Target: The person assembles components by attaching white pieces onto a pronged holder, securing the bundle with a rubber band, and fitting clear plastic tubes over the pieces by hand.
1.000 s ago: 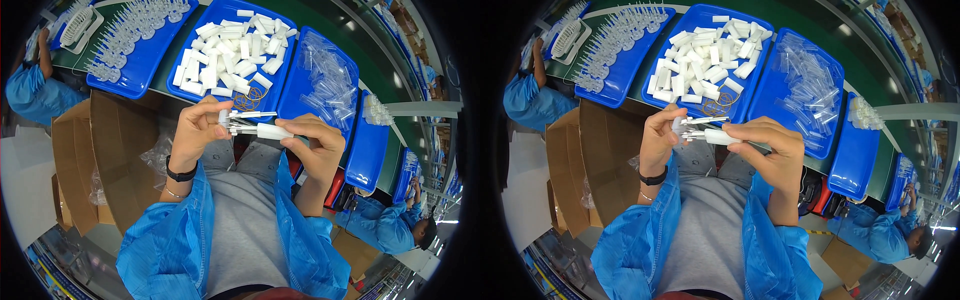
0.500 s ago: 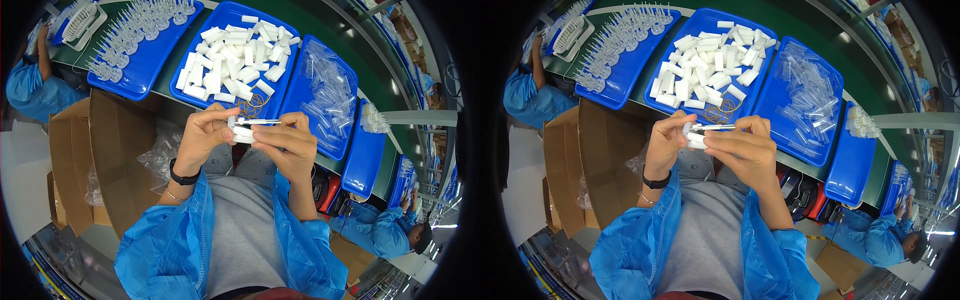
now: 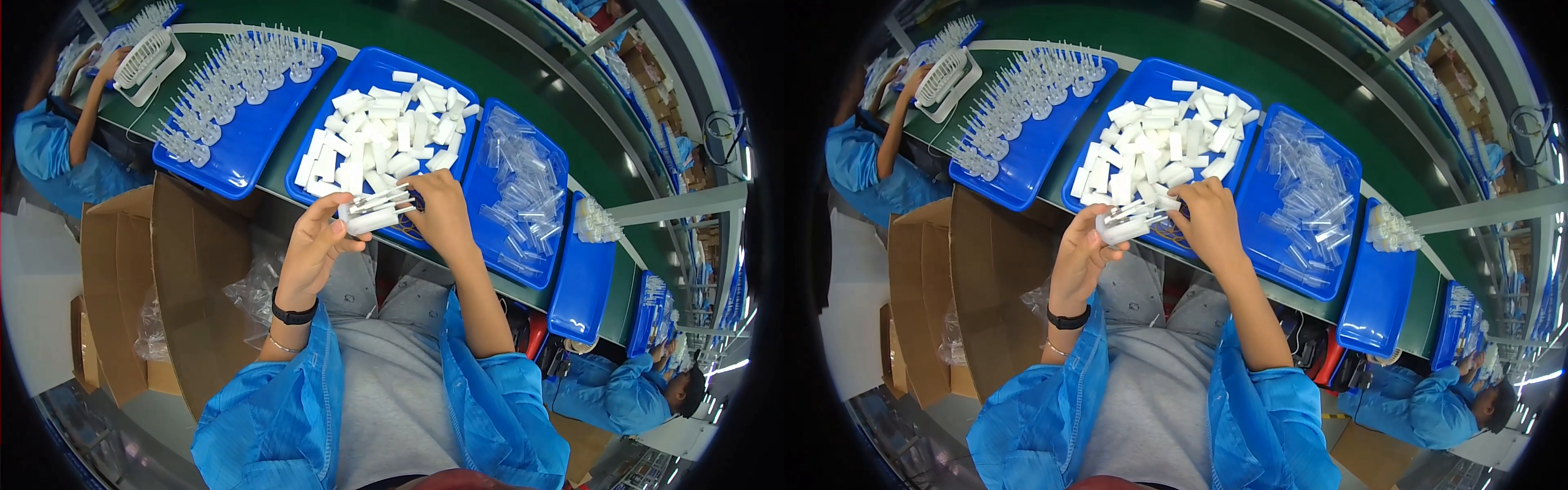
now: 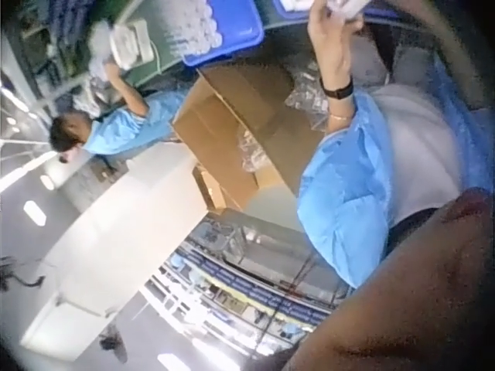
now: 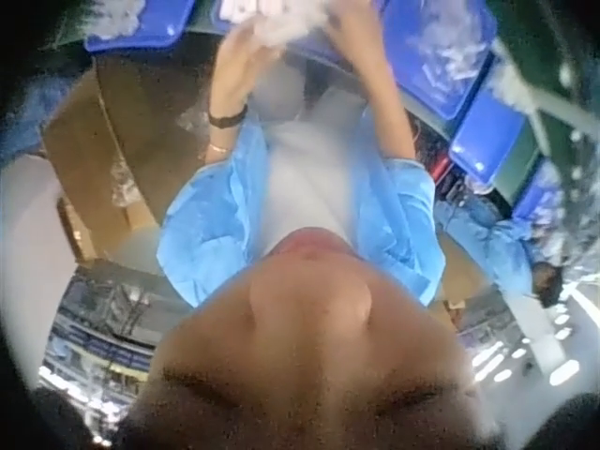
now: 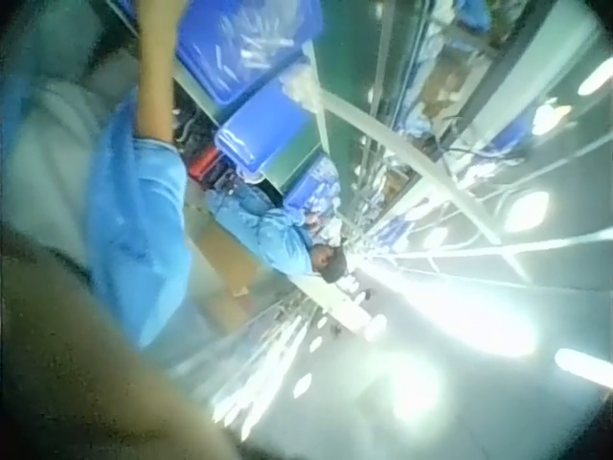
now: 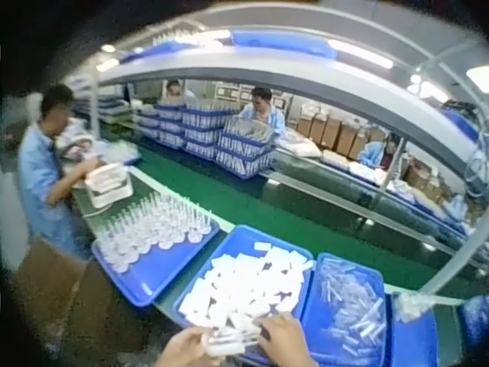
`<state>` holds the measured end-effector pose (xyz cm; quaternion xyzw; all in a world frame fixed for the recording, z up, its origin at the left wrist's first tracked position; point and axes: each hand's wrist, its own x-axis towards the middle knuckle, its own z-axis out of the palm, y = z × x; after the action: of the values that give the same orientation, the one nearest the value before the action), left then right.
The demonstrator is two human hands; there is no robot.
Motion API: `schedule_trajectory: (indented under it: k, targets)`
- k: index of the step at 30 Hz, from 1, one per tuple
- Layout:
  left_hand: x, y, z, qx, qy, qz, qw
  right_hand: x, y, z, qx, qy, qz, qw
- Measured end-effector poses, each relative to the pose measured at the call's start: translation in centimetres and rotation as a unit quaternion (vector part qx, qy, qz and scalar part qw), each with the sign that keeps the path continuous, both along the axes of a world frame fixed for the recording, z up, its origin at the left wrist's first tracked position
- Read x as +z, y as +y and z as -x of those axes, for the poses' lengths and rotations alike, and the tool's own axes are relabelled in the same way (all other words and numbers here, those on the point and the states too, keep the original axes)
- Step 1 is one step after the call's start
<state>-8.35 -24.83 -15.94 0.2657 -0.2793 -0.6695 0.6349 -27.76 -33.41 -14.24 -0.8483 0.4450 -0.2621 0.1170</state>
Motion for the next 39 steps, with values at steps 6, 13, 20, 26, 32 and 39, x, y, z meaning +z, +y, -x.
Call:
schedule_trajectory:
  k: [6,13,20,26,32,39]
  targets:
    - [-0.3,-0.4,0.0,0.024,-0.009,-0.007,1.000,-0.3,-0.4,0.3,-0.002,-0.019,-0.008,1.000]
    - [-0.4,-0.6,0.4,0.070,-0.044,0.013,0.996,3.1,0.7,3.1,-0.023,-0.273,-0.187,0.943]
    - [-0.4,-0.5,0.7,0.082,-0.102,0.030,0.991,7.2,3.3,3.0,0.025,-0.384,-0.272,0.882]
    - [-0.1,-0.5,0.8,0.070,-0.088,0.060,0.992,7.3,3.4,3.7,0.063,-0.387,-0.261,0.882]
    - [-0.3,-0.5,0.7,0.064,-0.081,0.068,0.992,7.1,3.1,4.1,0.053,-0.427,-0.263,0.864]
    - [-0.4,-0.1,0.1,0.064,-0.066,0.059,0.994,7.0,3.1,4.1,0.072,-0.431,-0.252,0.863]
